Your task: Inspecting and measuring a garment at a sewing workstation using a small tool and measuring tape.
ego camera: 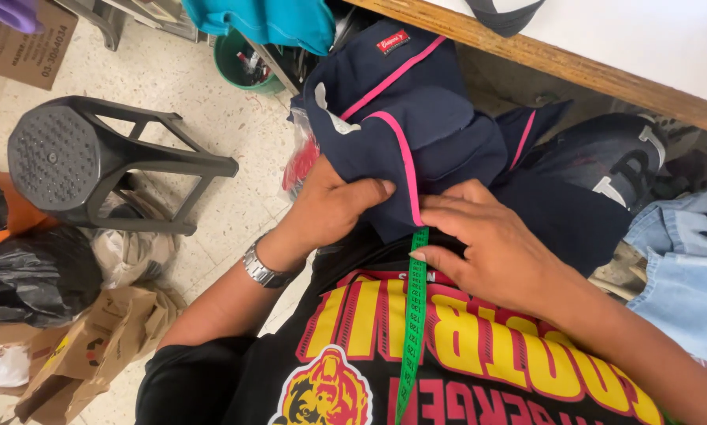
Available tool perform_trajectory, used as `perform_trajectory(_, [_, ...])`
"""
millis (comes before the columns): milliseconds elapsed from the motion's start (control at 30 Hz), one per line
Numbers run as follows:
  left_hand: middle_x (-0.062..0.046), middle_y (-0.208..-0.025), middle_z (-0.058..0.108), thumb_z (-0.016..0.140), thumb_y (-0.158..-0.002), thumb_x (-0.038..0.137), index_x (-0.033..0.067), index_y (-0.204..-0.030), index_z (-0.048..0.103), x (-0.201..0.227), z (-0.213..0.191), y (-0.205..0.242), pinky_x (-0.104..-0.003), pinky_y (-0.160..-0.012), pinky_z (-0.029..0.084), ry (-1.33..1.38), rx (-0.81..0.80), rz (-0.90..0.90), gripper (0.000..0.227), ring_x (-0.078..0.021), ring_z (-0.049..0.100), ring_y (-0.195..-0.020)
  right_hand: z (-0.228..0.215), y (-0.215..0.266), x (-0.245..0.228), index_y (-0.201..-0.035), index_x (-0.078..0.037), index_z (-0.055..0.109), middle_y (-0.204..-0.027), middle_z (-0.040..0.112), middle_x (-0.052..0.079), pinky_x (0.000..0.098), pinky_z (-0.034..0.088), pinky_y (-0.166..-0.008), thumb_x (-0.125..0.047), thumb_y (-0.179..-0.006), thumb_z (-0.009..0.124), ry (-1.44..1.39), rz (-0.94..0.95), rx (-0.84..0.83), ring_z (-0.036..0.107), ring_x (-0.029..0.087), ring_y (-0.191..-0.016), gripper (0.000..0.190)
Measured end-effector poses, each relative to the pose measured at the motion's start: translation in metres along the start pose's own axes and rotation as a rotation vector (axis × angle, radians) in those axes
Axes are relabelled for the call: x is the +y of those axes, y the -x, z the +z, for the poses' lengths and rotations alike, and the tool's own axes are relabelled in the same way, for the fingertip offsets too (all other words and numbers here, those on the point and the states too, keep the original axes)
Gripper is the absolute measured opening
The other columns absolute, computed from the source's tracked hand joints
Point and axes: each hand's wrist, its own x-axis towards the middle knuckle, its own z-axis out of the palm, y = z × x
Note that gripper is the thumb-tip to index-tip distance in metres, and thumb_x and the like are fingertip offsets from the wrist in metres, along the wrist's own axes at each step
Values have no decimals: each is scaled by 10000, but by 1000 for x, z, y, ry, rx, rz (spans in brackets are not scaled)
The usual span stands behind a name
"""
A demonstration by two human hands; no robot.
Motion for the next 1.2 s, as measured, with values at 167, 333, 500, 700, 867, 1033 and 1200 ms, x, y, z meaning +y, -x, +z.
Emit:
perform_trajectory(167, [25, -832, 504, 678, -919, 76, 116, -911, 500, 44, 16, -10, -345, -680, 402, -289, -94, -29, 183, -89, 467, -798, -8, -4, -7, -988, -40, 714, -994, 704, 102, 384, 525, -866, -223, -855, 828, 61, 17, 49, 643, 290, -995, 254])
perform_trajectory(333, [-29, -757, 550, 497, -1038, 370, 77, -864, 501, 99, 45, -34, -374, -659, 423, -725, -225, 233, 340, -190, 504, -684, -24, -15, 9, -993, -92, 667, -783, 543, -6, 333, 406, -773, -272, -877, 837, 85, 136, 72, 517, 165, -721, 273])
perform_trajectory(500, [-131, -785, 698, 197, -964, 679, 113, -746, 653, 117, 60, -82, -525, -612, 408, -1055, -365, 485, 759, -389, 651, -747, -30, -9, 52, -1423, 89, 509, -1327, 643, 278, 562, 521, -1123, -257, -919, 817, -1422, 170, 200, 650, 413, -1237, 685])
perform_trajectory(700, [-61, -617, 676, 148, -816, 792, 136, -678, 628, 95, 100, -123, -493, -611, 451, -1024, -369, 269, 824, -362, 687, -673, -46, -21, 26, -1576, 57, 331, -1573, 430, 262, 560, 300, -1332, -526, -741, 734, -1467, 267, 445, 365, 398, -1561, 1095])
perform_trajectory(867, [-50, -1053, 712, 239, -941, 627, 150, -1089, 633, 66, 100, -115, -450, -807, 470, -780, -410, 346, 636, -323, 692, -1024, -45, 8, 55, -1575, -65, 422, -1633, 439, 154, 531, 283, -1392, -578, -886, 702, -1390, 132, 510, 370, 313, -1593, 903])
perform_trajectory(1033, [-127, -1430, 654, 414, -1057, 474, 56, -1442, 514, 42, 78, -81, -365, -1087, 474, -617, -356, 331, 577, -256, 664, -1300, -50, 7, 47, -1590, 2, 378, -1626, 421, 234, 562, 259, -1387, -465, -758, 622, -1519, 253, 827, 403, 387, -1521, 985])
perform_trajectory(1200, [-147, -1369, 674, 605, -909, 555, 94, -1488, 441, 18, 63, -43, -335, -986, 573, -427, -225, -6, 758, -228, 707, -1183, -45, 28, 76, -1524, -85, 522, -1606, 485, 131, 511, 219, -1429, -542, -1048, 527, -1339, 37, 588, 397, 310, -1577, 660])
